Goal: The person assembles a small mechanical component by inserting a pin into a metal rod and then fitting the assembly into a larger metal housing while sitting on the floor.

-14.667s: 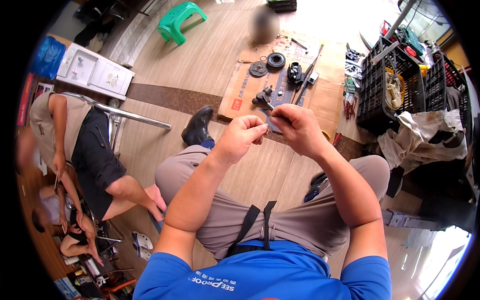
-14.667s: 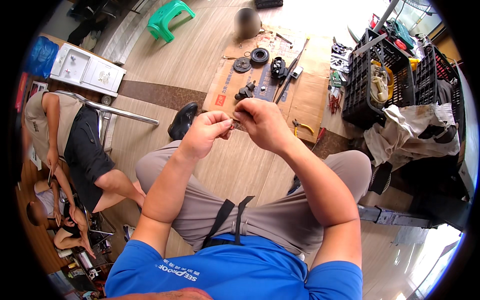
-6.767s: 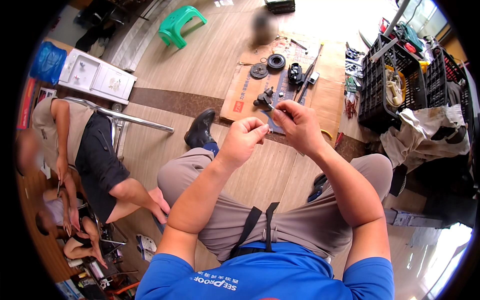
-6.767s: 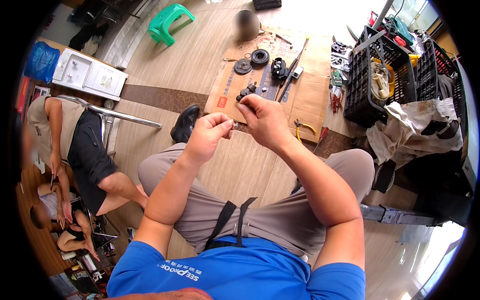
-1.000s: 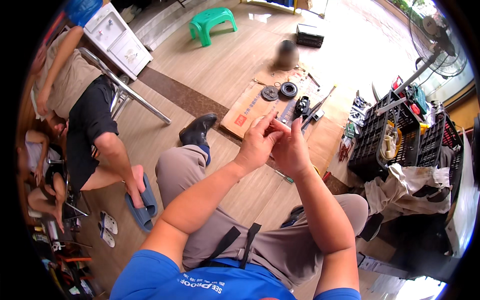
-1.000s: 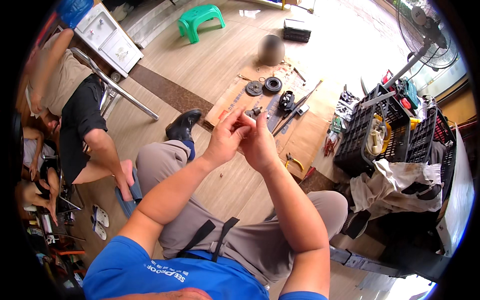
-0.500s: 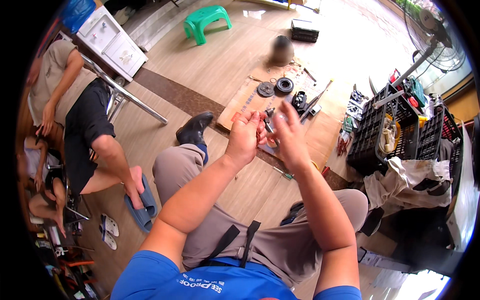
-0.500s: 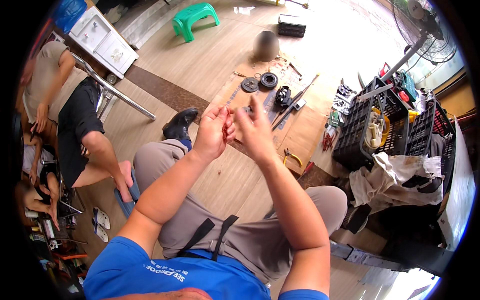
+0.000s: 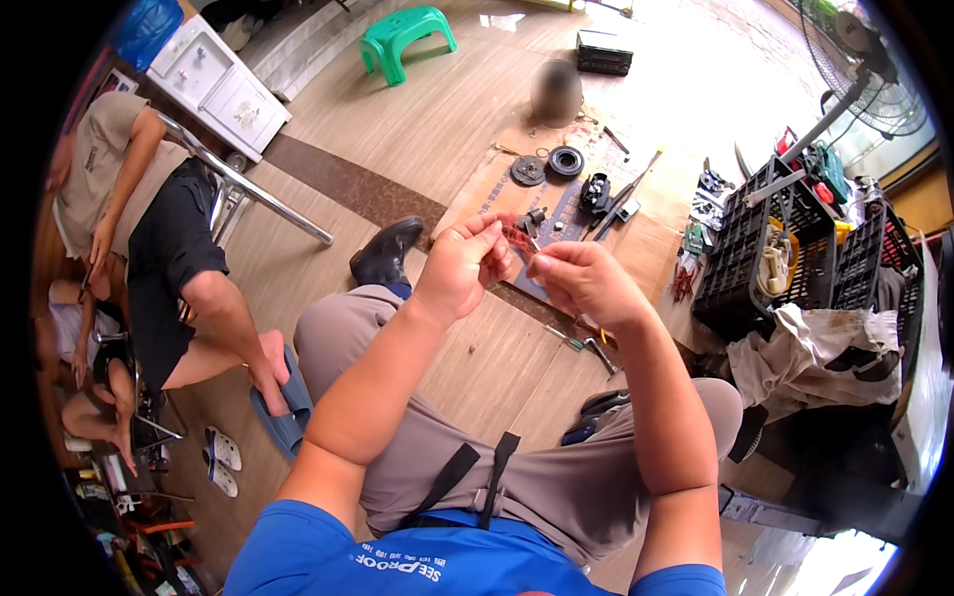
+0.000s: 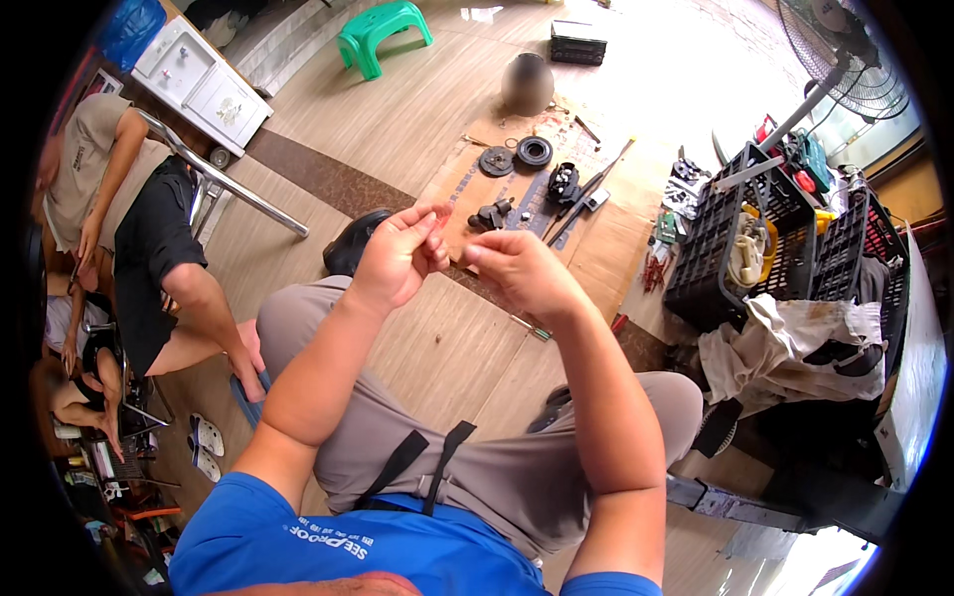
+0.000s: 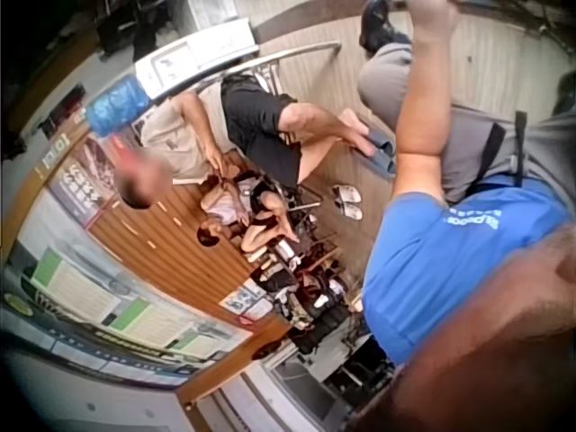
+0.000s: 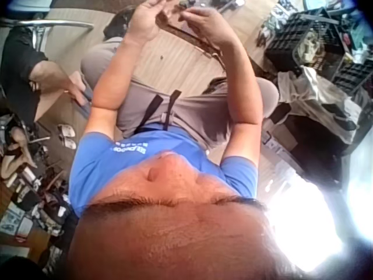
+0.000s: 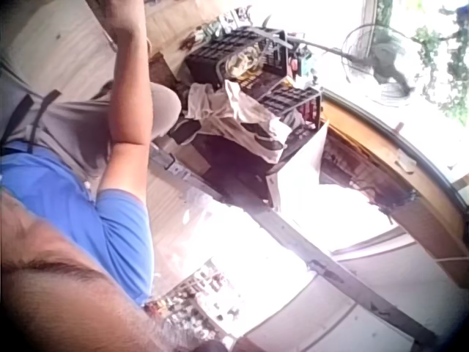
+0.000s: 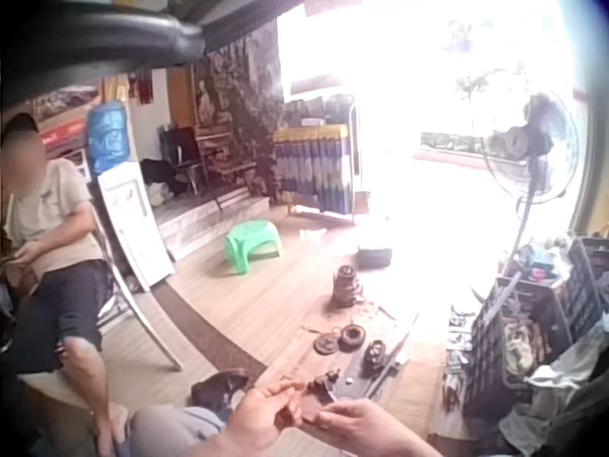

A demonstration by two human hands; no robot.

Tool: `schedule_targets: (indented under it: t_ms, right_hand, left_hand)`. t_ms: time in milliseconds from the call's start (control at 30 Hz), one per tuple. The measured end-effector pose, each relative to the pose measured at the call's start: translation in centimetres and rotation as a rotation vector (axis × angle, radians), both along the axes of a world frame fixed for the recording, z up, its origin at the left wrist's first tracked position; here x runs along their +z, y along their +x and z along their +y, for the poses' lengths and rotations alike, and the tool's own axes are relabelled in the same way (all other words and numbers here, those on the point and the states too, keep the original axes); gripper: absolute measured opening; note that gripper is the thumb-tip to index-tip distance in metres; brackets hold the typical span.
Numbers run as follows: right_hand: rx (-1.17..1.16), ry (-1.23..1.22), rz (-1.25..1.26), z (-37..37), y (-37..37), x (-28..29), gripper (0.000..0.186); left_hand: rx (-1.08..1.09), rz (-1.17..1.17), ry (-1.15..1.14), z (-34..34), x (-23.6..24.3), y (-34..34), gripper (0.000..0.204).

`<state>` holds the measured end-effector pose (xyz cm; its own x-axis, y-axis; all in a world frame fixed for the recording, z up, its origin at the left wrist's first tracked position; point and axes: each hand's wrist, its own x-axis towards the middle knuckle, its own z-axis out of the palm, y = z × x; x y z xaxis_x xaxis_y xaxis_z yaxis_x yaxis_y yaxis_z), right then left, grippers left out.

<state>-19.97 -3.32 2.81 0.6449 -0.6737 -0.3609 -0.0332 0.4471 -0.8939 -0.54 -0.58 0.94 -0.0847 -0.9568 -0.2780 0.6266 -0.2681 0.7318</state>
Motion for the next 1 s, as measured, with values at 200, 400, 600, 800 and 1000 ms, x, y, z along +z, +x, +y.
schedule_targets:
  t_ms: [200, 400, 600, 800, 1000]
  right_hand:
    - [-0.082, 0.004, -0.082, -0.8, -1.5, -0.2, 0.023]
    - [-0.115, -0.083, -0.042, -1.2, -1.7, 0.0, 0.025]
    - [-0.091, -0.586, 0.232, -1.5, -1.6, -3.0, 0.022]
    - [-0.319, -1.136, 0.344, -0.5, -0.7, -2.1, 0.049]
    - [-0.264, -1.249, 0.476, 2.7, 1.7, -2.3, 0.073]
  left_hand:
    - [-0.320, -0.269, -0.062, 0.2, 0.3, 0.5, 0.024]
    - [-0.353, -0.986, -0.277, 1.0, -0.4, -1.2, 0.021]
    - [-0.209, -1.091, -0.154, 0.4, -1.9, -1.2, 0.018]
    - [-0.222, -0.625, -0.122, 0.5, -2.7, -1.2, 0.019]
    - [-0.179, 0.074, -0.066, 0.7, -1.5, -3.1, 0.019]
